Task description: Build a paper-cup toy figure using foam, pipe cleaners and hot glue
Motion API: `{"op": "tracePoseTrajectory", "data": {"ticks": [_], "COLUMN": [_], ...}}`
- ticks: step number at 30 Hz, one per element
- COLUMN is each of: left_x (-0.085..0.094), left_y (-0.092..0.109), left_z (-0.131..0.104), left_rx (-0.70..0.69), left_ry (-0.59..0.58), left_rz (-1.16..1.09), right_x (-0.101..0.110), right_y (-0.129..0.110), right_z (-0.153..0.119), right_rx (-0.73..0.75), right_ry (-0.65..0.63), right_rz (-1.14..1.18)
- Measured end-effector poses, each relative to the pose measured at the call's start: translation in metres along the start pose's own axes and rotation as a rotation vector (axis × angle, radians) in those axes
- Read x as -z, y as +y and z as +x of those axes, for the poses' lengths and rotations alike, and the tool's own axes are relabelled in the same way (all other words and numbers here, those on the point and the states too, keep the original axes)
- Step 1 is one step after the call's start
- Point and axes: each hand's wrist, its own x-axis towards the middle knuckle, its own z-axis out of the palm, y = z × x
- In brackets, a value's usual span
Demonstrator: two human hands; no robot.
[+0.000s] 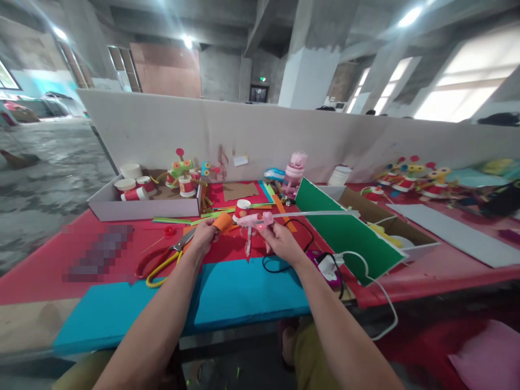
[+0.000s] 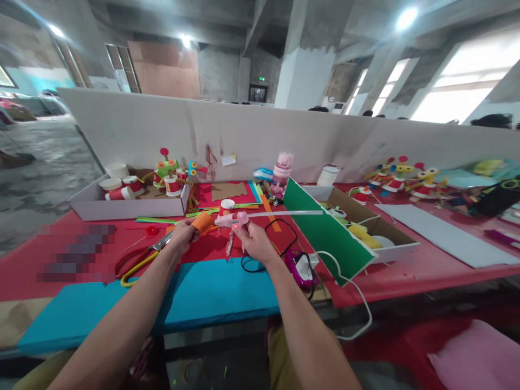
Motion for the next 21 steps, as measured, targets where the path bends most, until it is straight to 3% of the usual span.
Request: {"op": "tracePoseTrajectory", "data": {"ticks": [8, 21], "left_x": [-0.0001, -0.0017], "left_y": [-0.0035, -0.0024], "left_z": [-0.0005, -0.0025], "left_rx": [-0.014, -0.009], "left_ry": [-0.015, -0.019], "left_rz": [0.025, 0.053], "right_x": [-0.0074, -0.0096], "right_y": [0.0029, 0.0018], "right_z": [0.0019, 0.0014], "right_rx": [0.093, 0.076], "right_ry": [0.117, 0.081], "right_rz": [-0.341, -0.404]}}
